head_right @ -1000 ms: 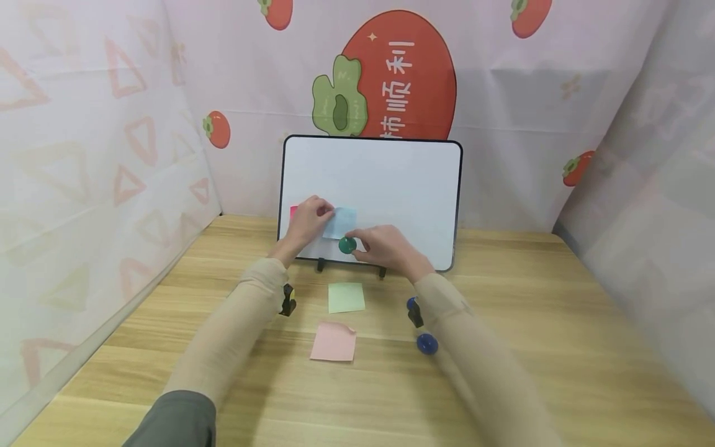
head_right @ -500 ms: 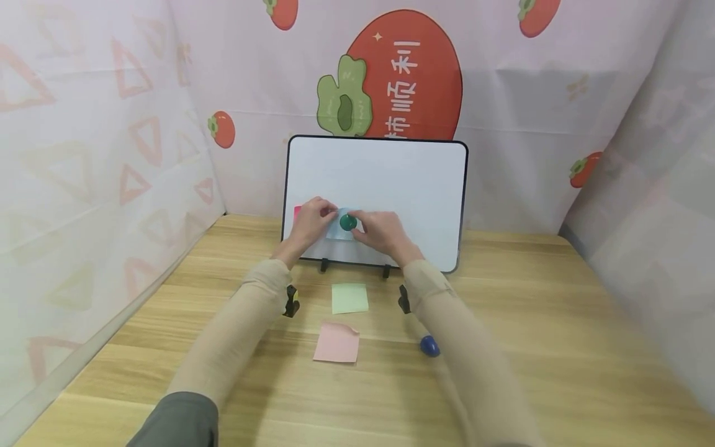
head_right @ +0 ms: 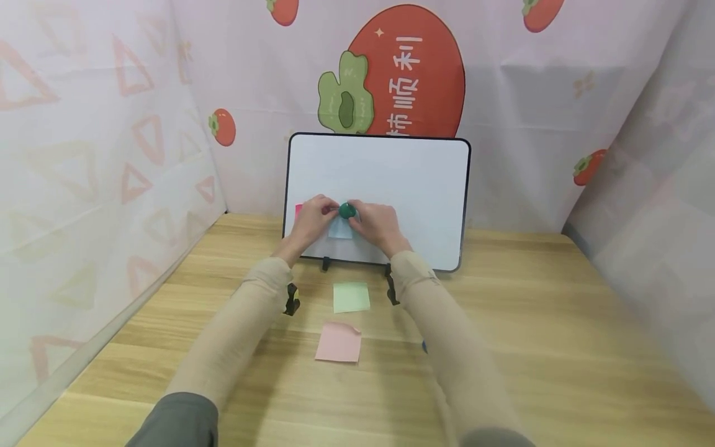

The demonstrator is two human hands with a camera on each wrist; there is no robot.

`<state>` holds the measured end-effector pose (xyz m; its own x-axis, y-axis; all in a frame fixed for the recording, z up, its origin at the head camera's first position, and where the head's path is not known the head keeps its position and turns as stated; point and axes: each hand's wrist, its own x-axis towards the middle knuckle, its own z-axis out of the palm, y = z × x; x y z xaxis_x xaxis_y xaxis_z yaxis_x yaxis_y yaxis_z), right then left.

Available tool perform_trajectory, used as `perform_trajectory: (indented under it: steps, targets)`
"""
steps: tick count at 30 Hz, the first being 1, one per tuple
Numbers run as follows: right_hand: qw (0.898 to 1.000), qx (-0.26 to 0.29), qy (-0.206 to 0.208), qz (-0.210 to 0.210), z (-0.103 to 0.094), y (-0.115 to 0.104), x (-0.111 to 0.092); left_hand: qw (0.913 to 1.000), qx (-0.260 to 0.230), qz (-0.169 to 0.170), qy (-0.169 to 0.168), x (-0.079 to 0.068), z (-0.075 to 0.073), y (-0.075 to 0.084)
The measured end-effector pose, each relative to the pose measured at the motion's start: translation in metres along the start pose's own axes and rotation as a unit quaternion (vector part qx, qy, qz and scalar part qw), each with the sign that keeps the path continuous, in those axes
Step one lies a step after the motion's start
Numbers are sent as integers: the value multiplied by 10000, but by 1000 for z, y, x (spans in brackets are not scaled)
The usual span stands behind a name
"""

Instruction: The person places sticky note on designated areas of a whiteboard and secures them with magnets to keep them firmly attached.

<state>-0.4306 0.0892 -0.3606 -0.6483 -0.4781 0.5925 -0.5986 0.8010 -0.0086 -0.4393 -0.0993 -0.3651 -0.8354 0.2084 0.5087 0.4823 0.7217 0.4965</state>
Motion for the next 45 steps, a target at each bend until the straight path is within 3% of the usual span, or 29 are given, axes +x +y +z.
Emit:
perform_trajectory:
  steps: [6,22,45]
  targets:
    - [9997,-68,-6,229,2,-1,2,9999,89,19,-141,2,-3,3]
    - [9994,-153,19,318,7,-2,1,9986,455,188,-191,-3,-5,3]
    - [9990,15,-307,338,-5,-2,-12,9893,1347,568,33,-10,-6,2]
